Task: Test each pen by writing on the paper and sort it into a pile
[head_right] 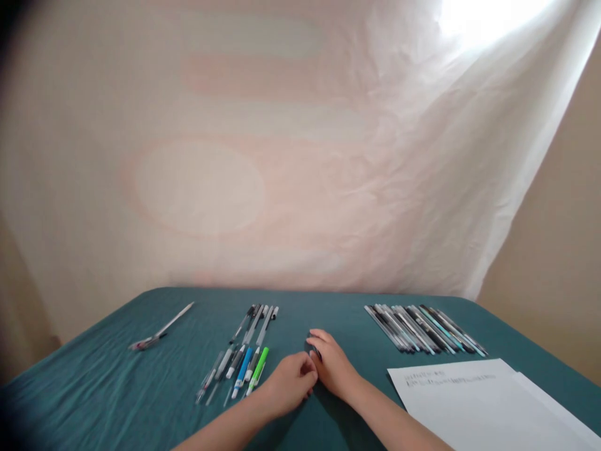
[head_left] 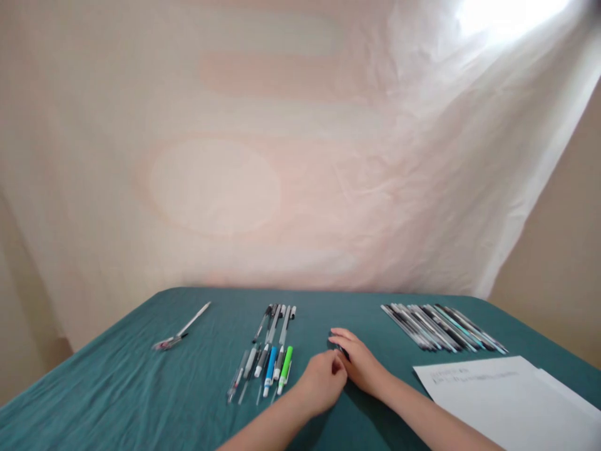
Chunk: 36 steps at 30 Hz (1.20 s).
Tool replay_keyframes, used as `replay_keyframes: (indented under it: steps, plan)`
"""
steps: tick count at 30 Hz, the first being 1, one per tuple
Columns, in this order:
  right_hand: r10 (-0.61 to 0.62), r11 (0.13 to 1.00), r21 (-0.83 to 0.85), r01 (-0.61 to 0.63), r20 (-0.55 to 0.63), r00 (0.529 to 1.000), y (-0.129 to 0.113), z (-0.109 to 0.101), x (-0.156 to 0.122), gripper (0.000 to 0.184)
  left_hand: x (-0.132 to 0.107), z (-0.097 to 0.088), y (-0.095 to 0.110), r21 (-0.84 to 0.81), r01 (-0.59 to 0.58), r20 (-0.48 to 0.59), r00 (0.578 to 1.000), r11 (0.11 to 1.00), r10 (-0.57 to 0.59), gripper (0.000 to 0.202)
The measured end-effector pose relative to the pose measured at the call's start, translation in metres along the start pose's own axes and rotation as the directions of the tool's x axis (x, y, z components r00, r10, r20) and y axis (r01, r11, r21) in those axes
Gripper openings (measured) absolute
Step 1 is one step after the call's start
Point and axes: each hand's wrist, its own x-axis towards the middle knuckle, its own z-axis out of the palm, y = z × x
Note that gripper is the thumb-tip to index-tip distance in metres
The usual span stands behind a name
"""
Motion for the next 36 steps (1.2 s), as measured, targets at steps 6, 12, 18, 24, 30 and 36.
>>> replay_keyframes:
  steps: [6, 12, 18, 24, 30, 36]
  plan:
    - [0.108, 0.984, 0.146, -0.1, -0.047, 0.993, -0.001, -0.008, -0.022, 0.036, 0.016, 0.004, 0.009, 0.286, 0.025, -0.089, 0.996, 0.958, 0.001, 0.018]
    - [0.221, 0.945, 0.28, -0.172, -0.154, 0.963, -0.004, -0.028, -0.023, 0.03, 0.034, 0.018, 0.017, 0.43, 0.095, -0.124, 0.991, 0.898, -0.046, 0.03]
    - [0.229, 0.943, 0.278, -0.183, -0.144, 0.963, 0.0, -0.038, -0.023, 0.026, 0.039, 0.02, 0.021, 0.472, 0.096, -0.112, 0.992, 0.877, -0.049, 0.037]
    - [0.183, 0.967, 0.201, -0.154, -0.134, 0.974, -0.007, -0.037, -0.024, 0.021, 0.034, 0.003, 0.01, 0.42, 0.045, -0.062, 0.998, 0.906, -0.021, 0.044]
    - [0.154, 0.987, 0.077, -0.143, -0.168, 0.974, -0.012, -0.036, -0.027, 0.021, 0.024, -0.003, 0.006, 0.377, 0.035, -0.087, 0.996, 0.925, -0.002, 0.04]
    - [0.155, 0.986, -0.028, -0.162, -0.16, 0.975, -0.012, -0.035, -0.028, 0.016, 0.025, -0.006, -0.002, 0.24, -0.015, -0.122, 0.991, 0.971, 0.045, 0.038]
